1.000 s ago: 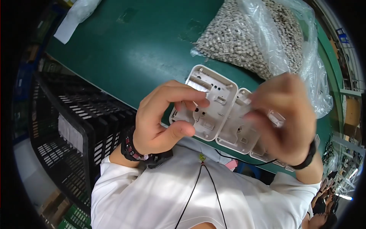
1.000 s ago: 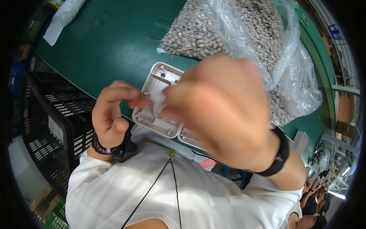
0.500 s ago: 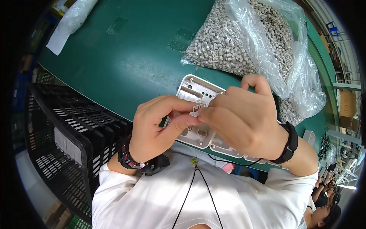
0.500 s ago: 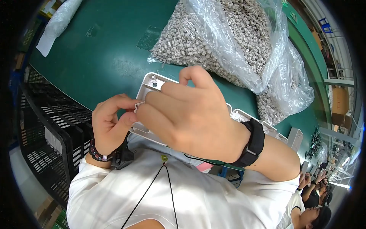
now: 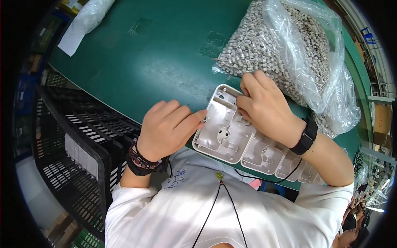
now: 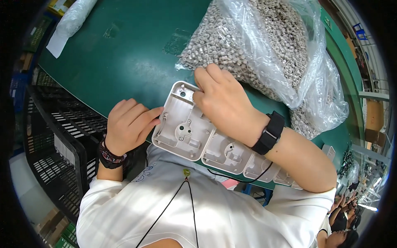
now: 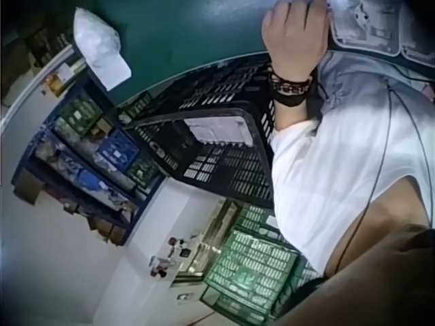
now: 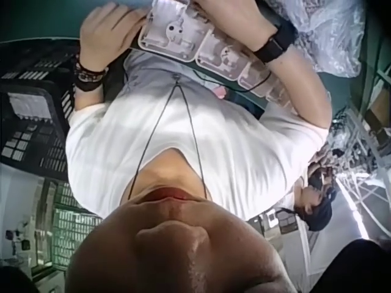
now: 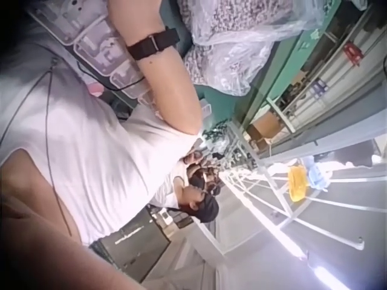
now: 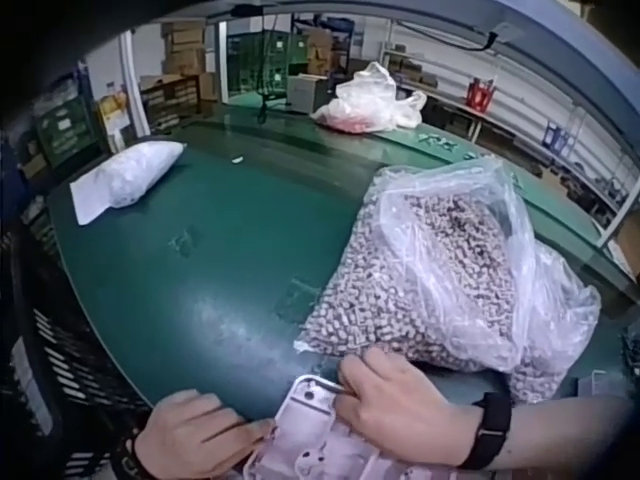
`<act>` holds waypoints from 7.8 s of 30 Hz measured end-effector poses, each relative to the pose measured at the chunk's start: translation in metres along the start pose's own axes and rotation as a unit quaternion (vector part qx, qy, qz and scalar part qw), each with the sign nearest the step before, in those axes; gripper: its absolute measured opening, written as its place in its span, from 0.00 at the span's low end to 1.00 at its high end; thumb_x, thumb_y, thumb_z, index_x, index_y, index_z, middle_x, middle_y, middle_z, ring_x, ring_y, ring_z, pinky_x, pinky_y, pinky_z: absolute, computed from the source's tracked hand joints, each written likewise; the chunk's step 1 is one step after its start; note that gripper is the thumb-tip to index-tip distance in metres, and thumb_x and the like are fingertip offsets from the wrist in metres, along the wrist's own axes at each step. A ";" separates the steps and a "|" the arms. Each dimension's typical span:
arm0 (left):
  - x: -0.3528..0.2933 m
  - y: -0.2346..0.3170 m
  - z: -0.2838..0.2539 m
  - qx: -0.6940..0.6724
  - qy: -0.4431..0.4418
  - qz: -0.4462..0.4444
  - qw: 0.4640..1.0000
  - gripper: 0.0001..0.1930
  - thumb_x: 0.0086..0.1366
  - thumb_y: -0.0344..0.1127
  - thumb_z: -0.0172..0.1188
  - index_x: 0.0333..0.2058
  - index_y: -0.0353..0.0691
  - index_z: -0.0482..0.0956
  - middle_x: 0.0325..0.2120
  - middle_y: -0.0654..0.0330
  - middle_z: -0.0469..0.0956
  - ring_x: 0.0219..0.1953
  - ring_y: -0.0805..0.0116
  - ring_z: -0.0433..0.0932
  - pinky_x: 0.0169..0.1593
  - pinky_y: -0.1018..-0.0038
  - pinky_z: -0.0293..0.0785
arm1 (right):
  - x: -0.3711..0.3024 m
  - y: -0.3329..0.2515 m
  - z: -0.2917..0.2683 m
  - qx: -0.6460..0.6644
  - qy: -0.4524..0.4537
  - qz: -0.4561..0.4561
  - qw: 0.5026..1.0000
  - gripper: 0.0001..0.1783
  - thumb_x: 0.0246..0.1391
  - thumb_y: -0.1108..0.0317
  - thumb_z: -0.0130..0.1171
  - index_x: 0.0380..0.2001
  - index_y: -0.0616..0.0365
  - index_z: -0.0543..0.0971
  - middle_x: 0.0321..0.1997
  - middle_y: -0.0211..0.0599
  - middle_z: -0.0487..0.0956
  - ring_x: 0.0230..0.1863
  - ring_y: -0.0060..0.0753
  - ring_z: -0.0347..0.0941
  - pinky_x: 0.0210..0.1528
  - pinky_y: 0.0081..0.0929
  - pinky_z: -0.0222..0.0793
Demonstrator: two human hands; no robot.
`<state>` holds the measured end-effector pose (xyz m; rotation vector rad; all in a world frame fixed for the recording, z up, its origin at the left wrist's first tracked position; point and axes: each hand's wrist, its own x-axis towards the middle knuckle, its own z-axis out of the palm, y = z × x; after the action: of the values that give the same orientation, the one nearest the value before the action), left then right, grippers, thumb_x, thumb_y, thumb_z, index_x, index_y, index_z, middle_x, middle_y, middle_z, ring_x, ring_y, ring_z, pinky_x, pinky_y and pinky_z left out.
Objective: The person retrieves plastic housings from a bin, places them on the table, and inserts small white components from a bag into each housing. After filling the housings, the person places them back into the bin and handles plastic bags.
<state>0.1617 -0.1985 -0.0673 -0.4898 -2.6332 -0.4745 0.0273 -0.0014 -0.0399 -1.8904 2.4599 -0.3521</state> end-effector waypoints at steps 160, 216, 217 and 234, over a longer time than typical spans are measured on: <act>0.089 0.111 0.021 -0.171 -0.198 0.044 0.964 0.17 0.52 0.42 0.59 0.40 0.44 0.75 0.17 0.65 0.69 0.17 0.69 0.71 0.20 0.74 0.65 | -0.134 0.019 -0.081 0.206 -0.015 0.103 0.973 0.24 0.40 0.85 0.49 0.45 0.60 0.73 0.40 0.36 0.70 0.34 0.35 0.67 0.36 0.29 0.63; 0.045 0.051 0.006 -0.209 -0.168 -0.016 0.963 0.23 0.49 0.48 0.61 0.43 0.43 0.73 0.17 0.66 0.70 0.16 0.71 0.69 0.21 0.78 0.63 | -0.063 0.020 -0.050 0.271 0.002 0.131 0.954 0.14 0.34 0.77 0.60 0.32 0.59 0.78 0.46 0.40 0.67 0.45 0.40 0.64 0.45 0.31 0.63; 0.045 0.051 0.005 -0.343 -0.149 -0.085 0.923 0.25 0.51 0.49 0.60 0.44 0.41 0.71 0.18 0.66 0.70 0.17 0.74 0.69 0.21 0.79 0.63 | -0.057 0.008 -0.057 0.277 0.007 0.130 0.952 0.14 0.34 0.76 0.61 0.32 0.59 0.78 0.45 0.41 0.67 0.44 0.40 0.64 0.43 0.30 0.63; 0.041 0.043 -0.007 -0.680 -0.017 -0.331 0.655 0.51 0.48 0.78 0.17 0.48 0.34 0.60 0.30 0.65 0.68 0.29 0.82 0.63 0.30 0.86 0.58 | 0.014 -0.045 -0.033 0.134 0.126 -0.072 0.980 0.14 0.32 0.68 0.64 0.28 0.53 0.76 0.38 0.31 0.70 0.36 0.34 0.64 0.35 0.27 0.56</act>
<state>0.1465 -0.1524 -0.0322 0.1716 -1.8420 -2.6746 0.0613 -0.0199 0.0024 -2.0164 2.2692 -0.9303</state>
